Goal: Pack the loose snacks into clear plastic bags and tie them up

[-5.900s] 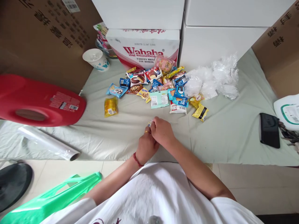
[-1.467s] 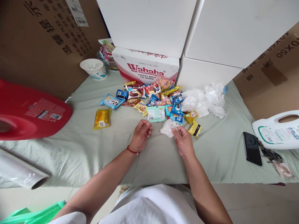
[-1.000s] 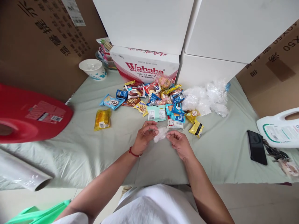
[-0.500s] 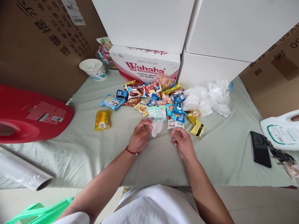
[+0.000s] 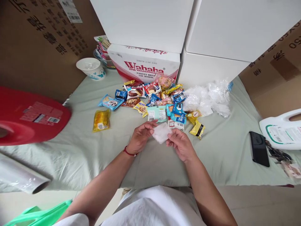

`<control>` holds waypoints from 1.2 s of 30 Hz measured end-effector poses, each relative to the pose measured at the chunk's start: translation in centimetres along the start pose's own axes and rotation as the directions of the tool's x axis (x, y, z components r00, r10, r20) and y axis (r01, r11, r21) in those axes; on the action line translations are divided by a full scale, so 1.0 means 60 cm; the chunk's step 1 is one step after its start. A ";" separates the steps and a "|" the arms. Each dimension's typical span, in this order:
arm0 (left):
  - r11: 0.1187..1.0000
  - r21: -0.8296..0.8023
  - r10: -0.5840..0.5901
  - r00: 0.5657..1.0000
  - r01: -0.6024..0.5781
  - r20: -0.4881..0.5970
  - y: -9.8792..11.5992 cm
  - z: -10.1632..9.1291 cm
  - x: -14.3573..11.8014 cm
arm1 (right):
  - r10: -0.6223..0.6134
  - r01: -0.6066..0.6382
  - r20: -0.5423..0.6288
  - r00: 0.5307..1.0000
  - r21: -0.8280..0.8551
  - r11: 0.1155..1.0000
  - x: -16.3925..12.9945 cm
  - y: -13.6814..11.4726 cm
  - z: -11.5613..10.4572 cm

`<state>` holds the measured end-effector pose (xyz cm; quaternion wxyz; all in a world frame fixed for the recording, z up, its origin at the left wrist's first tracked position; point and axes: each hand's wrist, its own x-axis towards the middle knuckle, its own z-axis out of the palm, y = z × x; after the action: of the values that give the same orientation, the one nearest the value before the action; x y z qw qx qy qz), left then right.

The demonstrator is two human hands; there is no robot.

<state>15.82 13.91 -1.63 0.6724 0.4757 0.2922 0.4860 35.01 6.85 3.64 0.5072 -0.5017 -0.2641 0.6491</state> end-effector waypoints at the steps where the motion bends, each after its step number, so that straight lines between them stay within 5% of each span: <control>1: 1.000 -0.002 -0.024 1.000 0.024 0.000 0.000 0.002 -0.002 | 0.035 -0.035 0.002 0.999 0.039 0.999 -0.003 -0.002 0.000; 6: 0.989 0.129 -0.067 0.997 0.070 -0.028 0.004 0.009 -0.008 | 0.047 -0.039 -0.064 0.997 0.121 0.992 0.000 0.004 0.003; 11: 0.973 0.228 -0.006 0.996 -0.015 0.088 0.010 0.002 -0.004 | -0.189 0.188 -0.142 0.972 -0.019 0.982 -0.003 0.007 -0.020; 14: 0.960 0.250 0.101 0.990 -0.122 0.097 0.010 -0.002 -0.005 | -0.337 0.323 0.009 0.941 -0.311 0.894 -0.026 -0.003 -0.054; 17: 0.948 0.257 0.171 0.982 -0.187 0.084 0.011 0.000 -0.008 | -0.306 0.384 0.236 0.922 -0.478 0.790 -0.050 -0.017 -0.092; 21: 0.882 0.359 0.251 0.949 -0.306 0.191 0.012 0.005 -0.012 | -0.474 0.380 -0.074 0.878 -0.494 0.782 -0.056 -0.026 -0.122; 23: 0.817 0.446 0.292 0.929 -0.365 0.226 0.009 0.006 -0.013 | -0.472 0.343 -0.126 0.872 -0.530 0.776 -0.050 -0.026 -0.122; 30: 0.681 0.611 0.358 0.911 -0.405 0.204 0.000 0.003 -0.012 | -0.331 0.376 0.205 0.921 -0.688 0.621 -0.042 -0.027 -0.085; 36: 0.763 0.583 0.325 0.945 -0.278 0.025 -0.004 0.011 -0.016 | -0.300 0.304 0.146 0.943 -0.743 0.596 -0.034 0.000 -0.070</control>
<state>16.12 12.76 -1.66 0.3968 0.6790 0.3713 0.4935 38.83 4.24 2.91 0.3531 -0.6130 -0.5925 0.3854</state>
